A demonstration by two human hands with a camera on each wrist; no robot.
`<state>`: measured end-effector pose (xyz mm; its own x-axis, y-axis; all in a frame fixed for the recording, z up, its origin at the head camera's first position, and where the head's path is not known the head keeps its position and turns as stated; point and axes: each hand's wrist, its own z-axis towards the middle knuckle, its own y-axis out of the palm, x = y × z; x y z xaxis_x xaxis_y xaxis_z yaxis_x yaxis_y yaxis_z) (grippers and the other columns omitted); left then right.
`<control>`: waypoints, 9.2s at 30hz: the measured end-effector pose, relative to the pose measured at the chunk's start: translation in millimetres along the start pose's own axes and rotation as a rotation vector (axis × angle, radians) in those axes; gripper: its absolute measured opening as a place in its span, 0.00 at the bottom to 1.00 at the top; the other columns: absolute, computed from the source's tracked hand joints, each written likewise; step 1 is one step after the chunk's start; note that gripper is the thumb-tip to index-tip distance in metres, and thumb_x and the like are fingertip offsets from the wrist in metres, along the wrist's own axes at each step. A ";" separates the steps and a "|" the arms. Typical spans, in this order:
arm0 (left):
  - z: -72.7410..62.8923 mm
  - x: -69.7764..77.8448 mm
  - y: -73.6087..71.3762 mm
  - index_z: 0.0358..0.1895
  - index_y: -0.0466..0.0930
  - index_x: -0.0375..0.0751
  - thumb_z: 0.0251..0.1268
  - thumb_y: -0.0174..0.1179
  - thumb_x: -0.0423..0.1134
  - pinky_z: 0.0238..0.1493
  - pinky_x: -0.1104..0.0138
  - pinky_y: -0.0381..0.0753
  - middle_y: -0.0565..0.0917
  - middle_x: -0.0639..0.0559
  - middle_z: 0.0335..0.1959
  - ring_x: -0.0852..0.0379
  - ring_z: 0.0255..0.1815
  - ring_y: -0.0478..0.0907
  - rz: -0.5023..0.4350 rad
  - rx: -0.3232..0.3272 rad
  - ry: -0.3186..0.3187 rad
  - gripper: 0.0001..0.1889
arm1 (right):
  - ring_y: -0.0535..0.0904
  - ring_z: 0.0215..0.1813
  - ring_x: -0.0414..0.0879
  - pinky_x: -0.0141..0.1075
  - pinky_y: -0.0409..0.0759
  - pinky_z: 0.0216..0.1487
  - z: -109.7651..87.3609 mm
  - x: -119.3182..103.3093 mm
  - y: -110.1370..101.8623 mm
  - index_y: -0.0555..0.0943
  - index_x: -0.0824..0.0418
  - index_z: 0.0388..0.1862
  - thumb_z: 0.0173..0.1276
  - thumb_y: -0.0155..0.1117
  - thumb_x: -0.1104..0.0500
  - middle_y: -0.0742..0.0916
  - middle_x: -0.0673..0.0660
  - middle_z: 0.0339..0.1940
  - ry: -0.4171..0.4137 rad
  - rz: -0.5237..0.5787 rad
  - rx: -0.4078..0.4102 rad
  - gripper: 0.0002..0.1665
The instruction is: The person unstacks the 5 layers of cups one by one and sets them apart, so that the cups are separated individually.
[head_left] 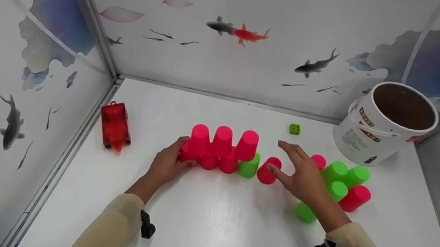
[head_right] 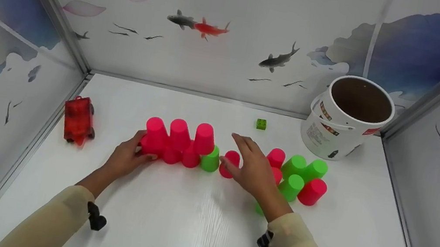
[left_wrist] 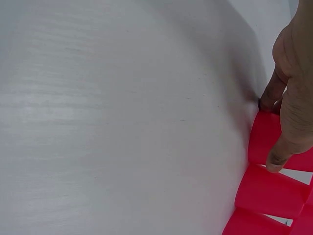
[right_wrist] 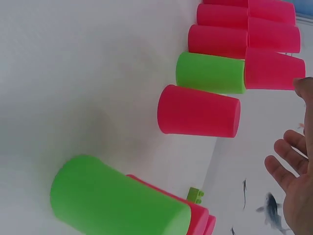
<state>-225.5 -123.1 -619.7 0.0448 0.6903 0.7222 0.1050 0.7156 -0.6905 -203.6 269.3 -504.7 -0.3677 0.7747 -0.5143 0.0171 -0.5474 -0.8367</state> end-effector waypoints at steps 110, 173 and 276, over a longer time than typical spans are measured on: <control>-1.3 -2.9 2.0 0.82 0.66 0.60 0.69 0.79 0.50 0.72 0.50 0.86 0.83 0.50 0.73 0.45 0.73 0.81 -0.003 0.012 0.021 0.42 | 0.86 0.60 0.46 0.05 0.68 0.53 -118.9 88.8 -67.7 0.77 0.68 0.74 0.59 0.87 0.67 0.89 0.66 0.61 0.060 -0.047 0.273 0.45; -2.4 -3.4 0.7 0.81 0.66 0.58 0.70 0.78 0.50 0.73 0.49 0.86 0.85 0.48 0.72 0.45 0.72 0.83 0.009 0.023 0.041 0.41 | 0.90 0.52 0.58 0.06 0.65 0.62 -125.4 92.4 -38.5 0.81 0.69 0.65 0.50 0.92 0.71 0.90 0.63 0.53 -0.010 -0.101 0.330 0.42; -1.2 -1.0 3.2 0.83 0.64 0.57 0.67 0.80 0.49 0.78 0.47 0.81 0.82 0.48 0.75 0.44 0.77 0.80 0.053 0.025 0.020 0.45 | 0.84 0.73 0.60 0.58 0.88 0.67 25.1 -6.4 -9.4 0.72 0.59 0.83 0.72 0.81 0.60 0.85 0.61 0.72 -0.018 0.194 0.048 0.44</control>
<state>-224.0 -121.7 -622.6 0.0699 0.7252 0.6850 0.0772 0.6807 -0.7285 -224.8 261.5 -488.8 -0.3788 0.6475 -0.6612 0.0455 -0.7005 -0.7122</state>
